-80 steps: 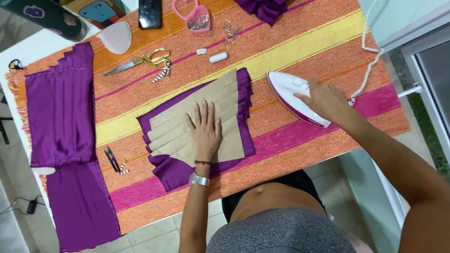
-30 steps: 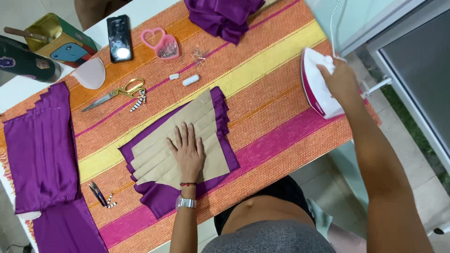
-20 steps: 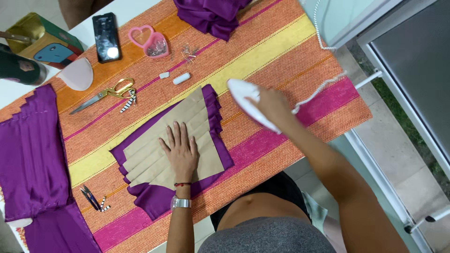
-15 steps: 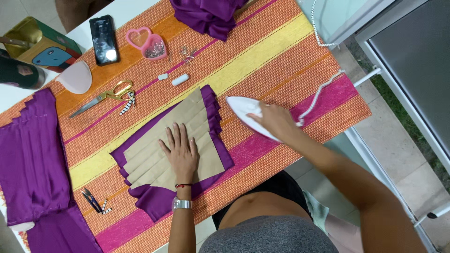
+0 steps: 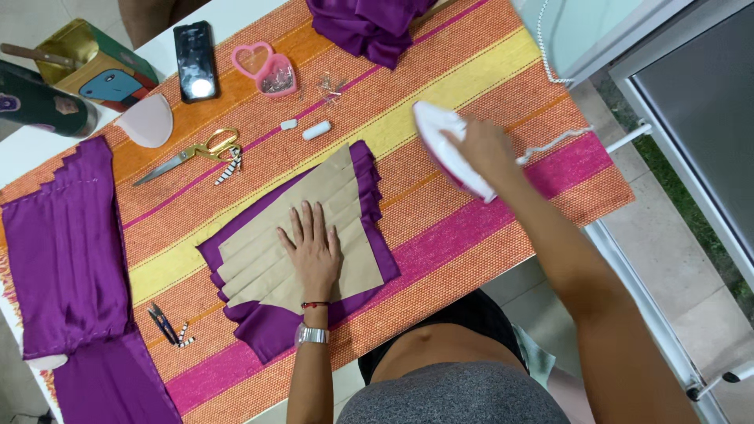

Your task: The person irons a piece of purple fabric placed on a table. They smooth the fabric with their hands and use an electric iron to press it flat. The person repeatedly moves the iron over the fabric surface.

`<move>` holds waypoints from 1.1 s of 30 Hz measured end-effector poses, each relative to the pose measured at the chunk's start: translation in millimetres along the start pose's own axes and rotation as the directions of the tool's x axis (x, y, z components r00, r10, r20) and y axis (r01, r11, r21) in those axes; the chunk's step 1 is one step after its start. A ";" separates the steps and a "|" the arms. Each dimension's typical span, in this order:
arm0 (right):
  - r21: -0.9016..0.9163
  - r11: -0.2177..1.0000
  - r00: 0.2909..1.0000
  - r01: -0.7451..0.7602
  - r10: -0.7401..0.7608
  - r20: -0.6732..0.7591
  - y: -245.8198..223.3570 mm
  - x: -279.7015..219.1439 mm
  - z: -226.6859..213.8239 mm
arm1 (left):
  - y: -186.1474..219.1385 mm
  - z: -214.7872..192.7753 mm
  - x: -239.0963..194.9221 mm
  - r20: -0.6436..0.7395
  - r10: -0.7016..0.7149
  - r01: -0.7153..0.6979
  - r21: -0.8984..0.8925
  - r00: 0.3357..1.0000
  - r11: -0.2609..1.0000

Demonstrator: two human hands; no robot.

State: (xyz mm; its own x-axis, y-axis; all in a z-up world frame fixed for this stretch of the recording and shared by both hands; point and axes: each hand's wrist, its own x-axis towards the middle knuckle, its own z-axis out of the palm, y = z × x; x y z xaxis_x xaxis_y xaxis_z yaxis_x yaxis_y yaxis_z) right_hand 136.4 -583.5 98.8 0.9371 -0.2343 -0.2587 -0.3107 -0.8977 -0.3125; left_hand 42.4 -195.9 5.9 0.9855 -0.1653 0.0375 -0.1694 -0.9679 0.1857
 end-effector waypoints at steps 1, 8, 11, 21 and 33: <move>0.000 1.000 1.000 -0.005 0.005 0.000 -4.9 -13.3 9.6 | -0.6 0.3 -1.1 0.002 0.004 -0.004 -0.002 1.000 1.000; 0.034 0.991 0.942 0.128 -0.132 0.307 -15.8 -96.9 11.4 | -2.6 6.2 1.0 -0.014 0.005 -0.005 0.015 1.000 1.000; -0.016 0.998 0.949 0.055 -0.047 0.312 16.2 -93.6 0.2 | -2.4 4.9 -0.2 -0.012 0.005 -0.005 0.010 1.000 1.000; -0.128 0.991 0.984 -0.032 0.009 -0.177 129.8 17.2 -1.4 | -1.5 2.4 -1.8 -0.022 0.009 -0.009 0.005 1.000 1.000; -0.120 0.869 0.838 0.480 -0.495 -0.228 -1.3 -3.3 129.0 | -1.5 0.1 -0.5 -0.028 0.006 -0.006 0.003 1.000 1.000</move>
State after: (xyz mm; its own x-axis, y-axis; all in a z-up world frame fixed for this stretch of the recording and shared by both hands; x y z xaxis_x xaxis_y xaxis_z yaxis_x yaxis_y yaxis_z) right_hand 113.2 -533.4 -17.9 0.9757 0.1627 0.1467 0.1993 -0.9373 -0.2859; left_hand 42.2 -194.4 5.5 0.9840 -0.1657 0.0661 -0.1752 -0.9674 0.1828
